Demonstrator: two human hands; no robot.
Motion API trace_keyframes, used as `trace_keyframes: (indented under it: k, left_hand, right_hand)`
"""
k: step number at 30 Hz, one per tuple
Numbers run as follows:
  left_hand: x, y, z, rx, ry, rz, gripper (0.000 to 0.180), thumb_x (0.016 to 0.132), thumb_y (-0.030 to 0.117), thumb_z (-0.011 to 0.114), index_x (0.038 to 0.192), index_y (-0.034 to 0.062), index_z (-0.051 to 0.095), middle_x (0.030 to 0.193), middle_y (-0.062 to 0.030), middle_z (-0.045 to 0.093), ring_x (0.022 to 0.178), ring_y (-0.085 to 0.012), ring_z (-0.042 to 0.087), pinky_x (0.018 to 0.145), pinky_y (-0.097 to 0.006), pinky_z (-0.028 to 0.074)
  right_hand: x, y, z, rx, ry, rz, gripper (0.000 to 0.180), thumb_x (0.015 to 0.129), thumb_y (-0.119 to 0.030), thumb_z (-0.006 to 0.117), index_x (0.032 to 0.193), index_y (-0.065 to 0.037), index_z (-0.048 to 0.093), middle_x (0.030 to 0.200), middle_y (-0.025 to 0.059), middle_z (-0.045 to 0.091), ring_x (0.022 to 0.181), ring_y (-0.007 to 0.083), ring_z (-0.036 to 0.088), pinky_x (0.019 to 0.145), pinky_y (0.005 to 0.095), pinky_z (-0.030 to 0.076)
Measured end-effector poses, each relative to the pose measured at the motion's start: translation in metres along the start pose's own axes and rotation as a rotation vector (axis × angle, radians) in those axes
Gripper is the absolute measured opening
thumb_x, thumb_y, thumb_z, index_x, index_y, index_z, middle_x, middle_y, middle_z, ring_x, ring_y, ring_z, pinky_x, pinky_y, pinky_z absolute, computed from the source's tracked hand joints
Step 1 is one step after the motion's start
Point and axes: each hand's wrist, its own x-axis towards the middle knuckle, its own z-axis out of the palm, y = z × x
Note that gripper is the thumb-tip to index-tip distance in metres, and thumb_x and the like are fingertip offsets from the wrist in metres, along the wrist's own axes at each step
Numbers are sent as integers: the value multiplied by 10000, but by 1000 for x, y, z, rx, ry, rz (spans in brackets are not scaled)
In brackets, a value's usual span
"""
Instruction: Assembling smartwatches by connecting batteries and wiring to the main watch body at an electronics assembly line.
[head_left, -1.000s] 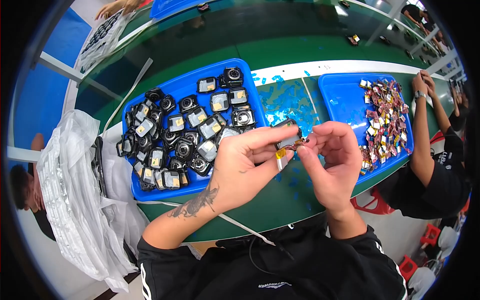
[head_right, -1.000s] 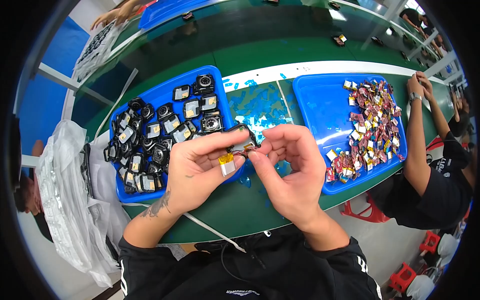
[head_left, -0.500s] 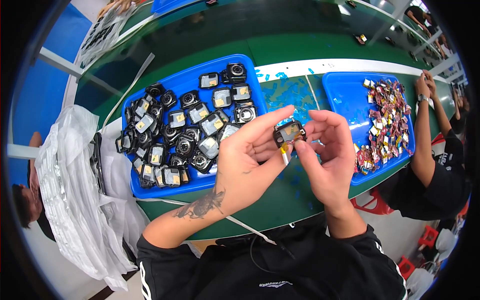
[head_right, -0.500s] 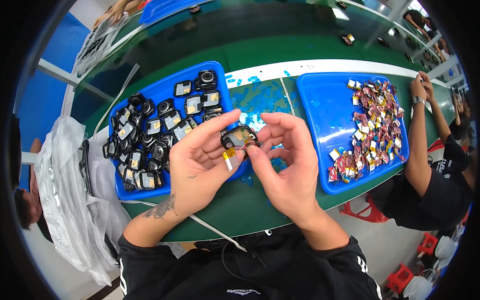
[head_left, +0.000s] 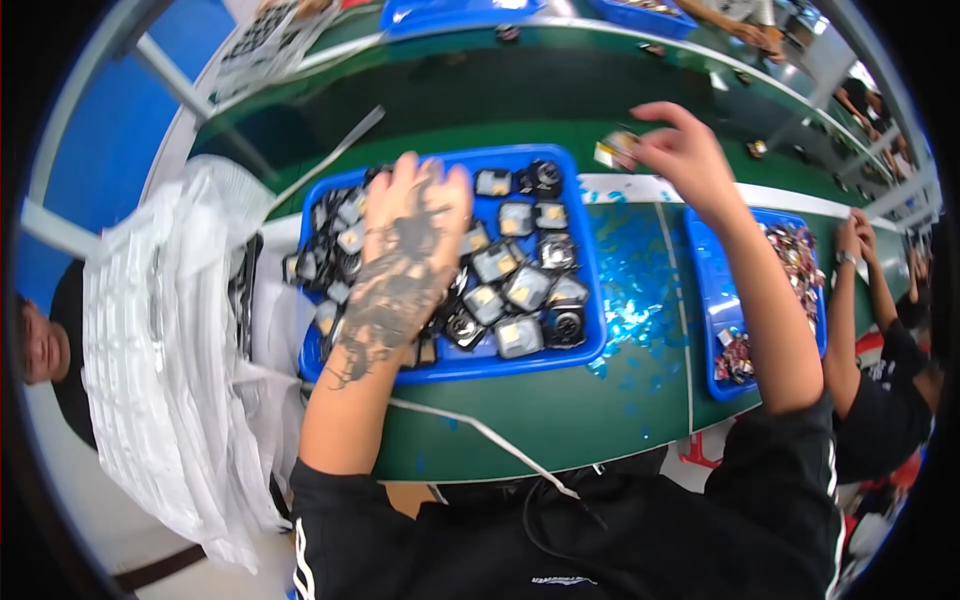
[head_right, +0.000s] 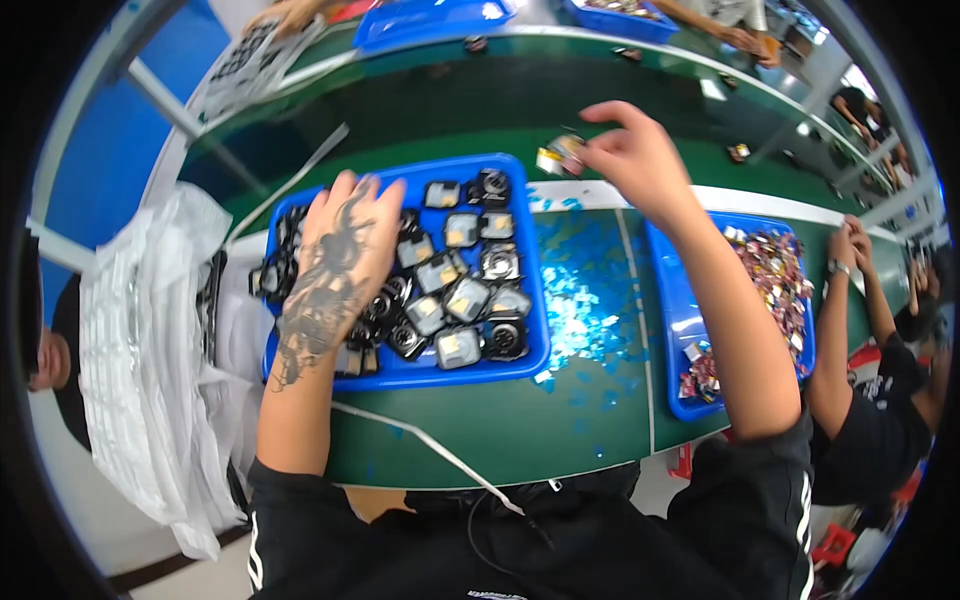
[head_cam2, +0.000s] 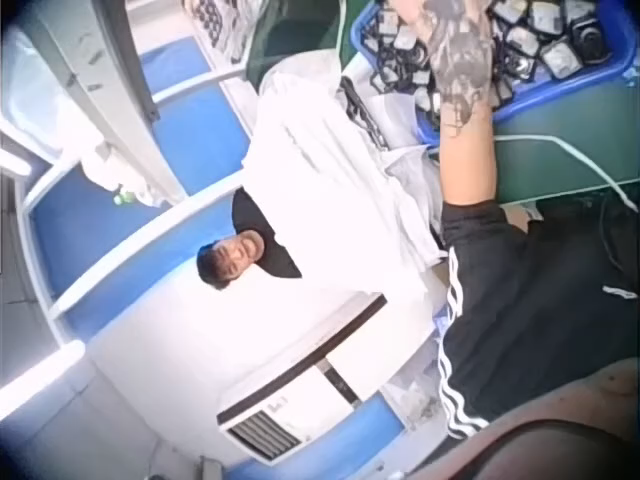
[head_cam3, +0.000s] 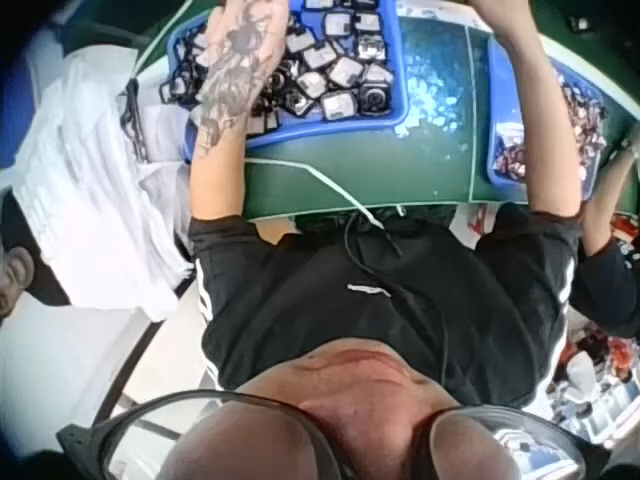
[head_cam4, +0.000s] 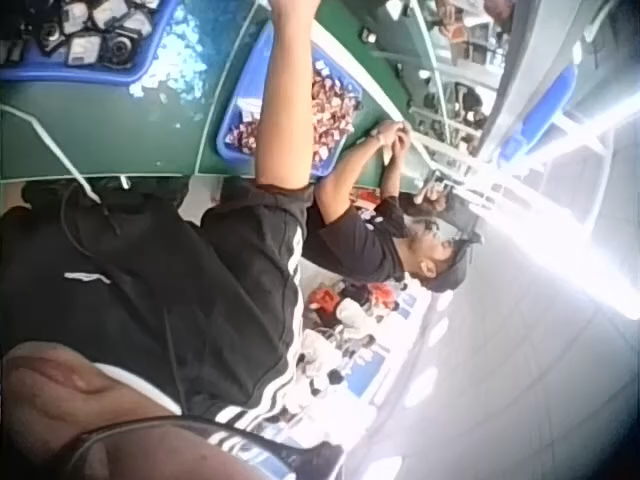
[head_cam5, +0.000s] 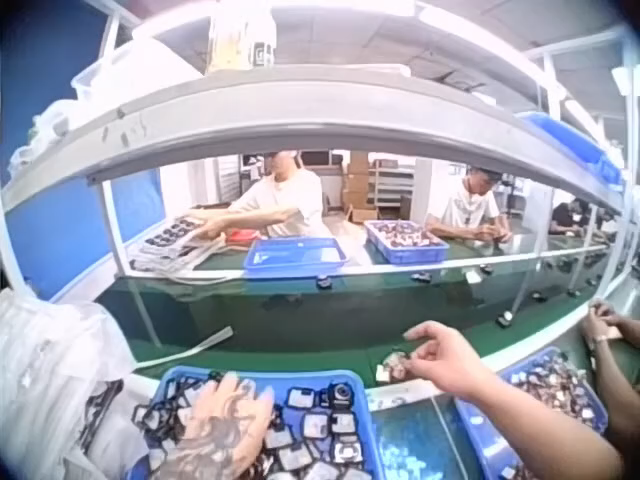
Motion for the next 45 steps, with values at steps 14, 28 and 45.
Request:
trace_keyframes:
  k: [14, 28, 45]
  left_hand:
    - [15, 10, 18, -410, -511, -289, 340, 808, 119, 693, 1108, 34, 558, 1042, -163, 626, 1052, -347, 574, 919, -431, 484]
    - [41, 19, -15, -700, -10, -157, 174, 690, 72, 795, 794, 15, 668, 1417, -174, 484, 1345, -392, 412, 1079, -441, 383]
    - [38, 60, -28, -1051, 124, 120, 337, 654, 57, 819, 957, 201, 785, 1488, -210, 404, 1397, -387, 354, 1081, -453, 379]
  right_hand:
    - [43, 60, -58, -366, 163, 135, 280, 833, -233, 718, 995, -7, 692, 782, 73, 674, 701, 168, 644, 671, 313, 514]
    - [-38, 65, -96, -616, 77, 67, 160, 867, -140, 655, 920, 8, 686, 755, 55, 662, 702, 123, 616, 671, 284, 502]
    - [-54, -45, 42, 603, -406, 37, 358, 1029, -339, 485, 1130, -24, 623, 971, 33, 655, 870, 82, 592, 749, 263, 515]
